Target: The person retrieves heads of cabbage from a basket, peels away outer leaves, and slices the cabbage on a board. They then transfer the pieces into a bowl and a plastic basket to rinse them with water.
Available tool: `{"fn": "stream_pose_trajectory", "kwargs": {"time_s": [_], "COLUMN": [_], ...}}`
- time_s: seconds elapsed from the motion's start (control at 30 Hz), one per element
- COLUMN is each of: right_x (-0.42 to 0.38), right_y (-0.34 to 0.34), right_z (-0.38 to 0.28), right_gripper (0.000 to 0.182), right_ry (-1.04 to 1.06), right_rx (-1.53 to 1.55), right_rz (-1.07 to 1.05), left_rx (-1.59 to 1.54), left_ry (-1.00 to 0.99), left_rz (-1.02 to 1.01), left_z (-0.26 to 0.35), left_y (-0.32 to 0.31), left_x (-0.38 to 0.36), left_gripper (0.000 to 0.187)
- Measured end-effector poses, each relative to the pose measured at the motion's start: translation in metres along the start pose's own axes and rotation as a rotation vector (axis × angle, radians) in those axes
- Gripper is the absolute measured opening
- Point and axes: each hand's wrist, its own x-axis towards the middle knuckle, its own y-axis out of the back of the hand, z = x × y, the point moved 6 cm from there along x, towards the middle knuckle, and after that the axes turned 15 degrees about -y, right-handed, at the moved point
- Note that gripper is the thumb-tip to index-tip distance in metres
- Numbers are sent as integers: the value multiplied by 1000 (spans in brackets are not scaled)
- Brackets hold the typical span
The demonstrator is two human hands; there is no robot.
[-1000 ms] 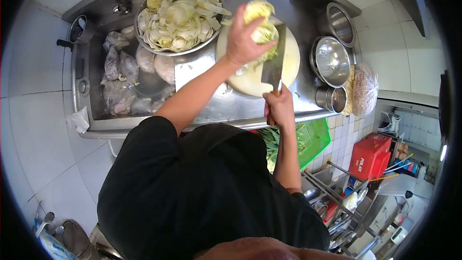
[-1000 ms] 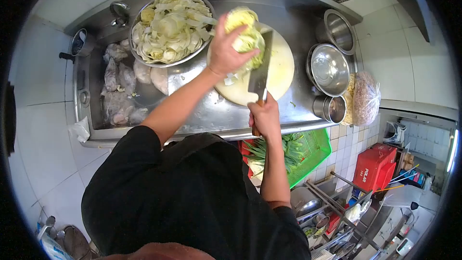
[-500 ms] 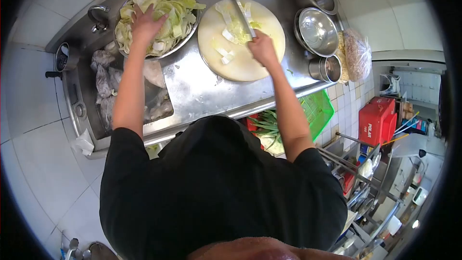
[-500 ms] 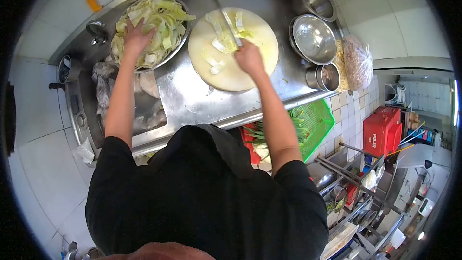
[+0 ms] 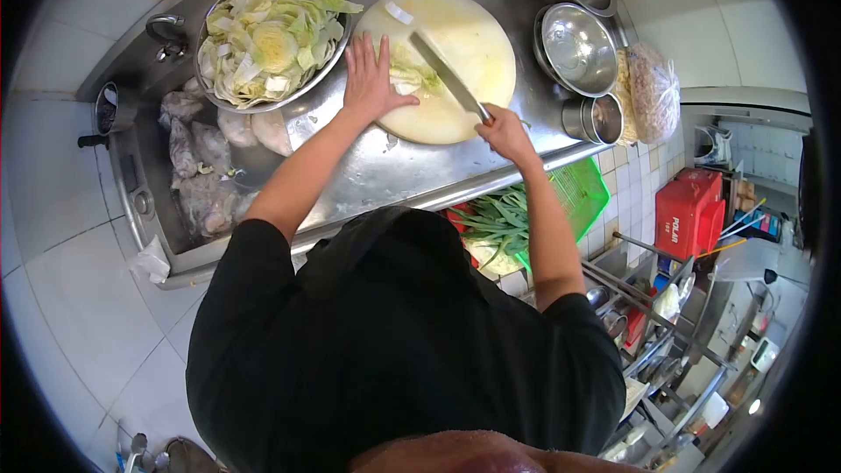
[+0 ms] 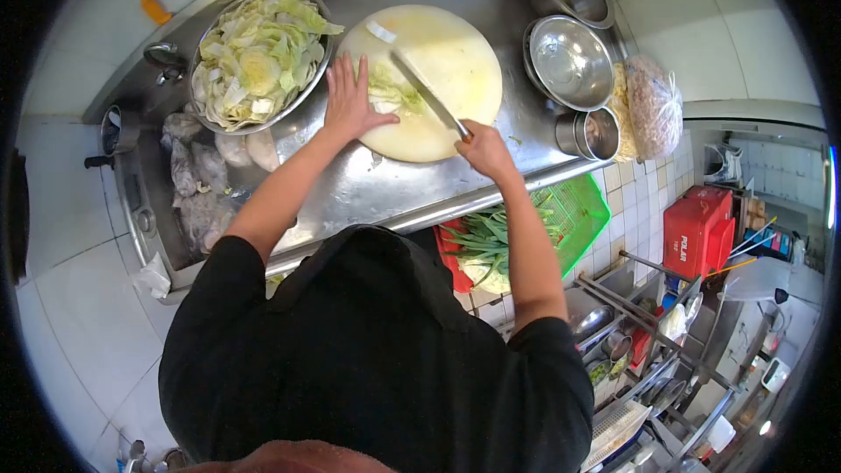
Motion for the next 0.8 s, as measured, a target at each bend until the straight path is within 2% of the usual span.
{"fn": "stream_pose_trajectory", "kwargs": {"time_s": [0.03, 0.07, 0.1, 0.17, 0.2, 0.3, 0.43, 0.5, 0.57, 0.6, 0.7, 0.8], "right_x": [-17, -29, -38, -46, -48, -55, -55, -53, -55, -56, -69, -78], "right_y": [-6, -15, -28, -52, -66, -90, -103, -102, -105, -106, -95, -81], "right_z": [4, 16, 29, 52, 60, 45, 26, 11, -4, -10, -43, -90], "right_gripper": [21, 16, 12, 13, 13, 15, 15, 15, 16, 18, 20, 22], "right_ry": [-208, -314, -414, -423, -460, -507, -502, -489, -472, -445, -393, -227], "right_rx": [305, 571, 835, 1028, 1105, 1154, 1142, 1071, 966, 962, 828, 756], "right_rz": [-201, -257, -311, -289, -303, -331, -342, -376, -442, -457, -454, -482], "left_rx": [5, -18, 6, 60, 61, 52, -53, -119, -201, -276, -307, -192], "left_ry": [-34, -70, -59, -33, -50, -104, -170, -218, -229, -248, -69, -120], "left_rz": [12, 55, -3, -114, -56, -240, -276, -105, 195, 387, 571, 760], "left_z": [-5, -9, -12, -12, -17, -28, -7, 18, 27, 33, 29, 15], "left_y": [1, 1, -3, 5, 0, -12, -15, -16, -28, -13, 13, 72], "left_x": [11, 22, 32, 55, 65, 94, 86, 57, 32, 23, 10, 5], "left_gripper": [140, 139, 140, 141, 140, 134, 104, 87, 68, 46, 34, 26]}}
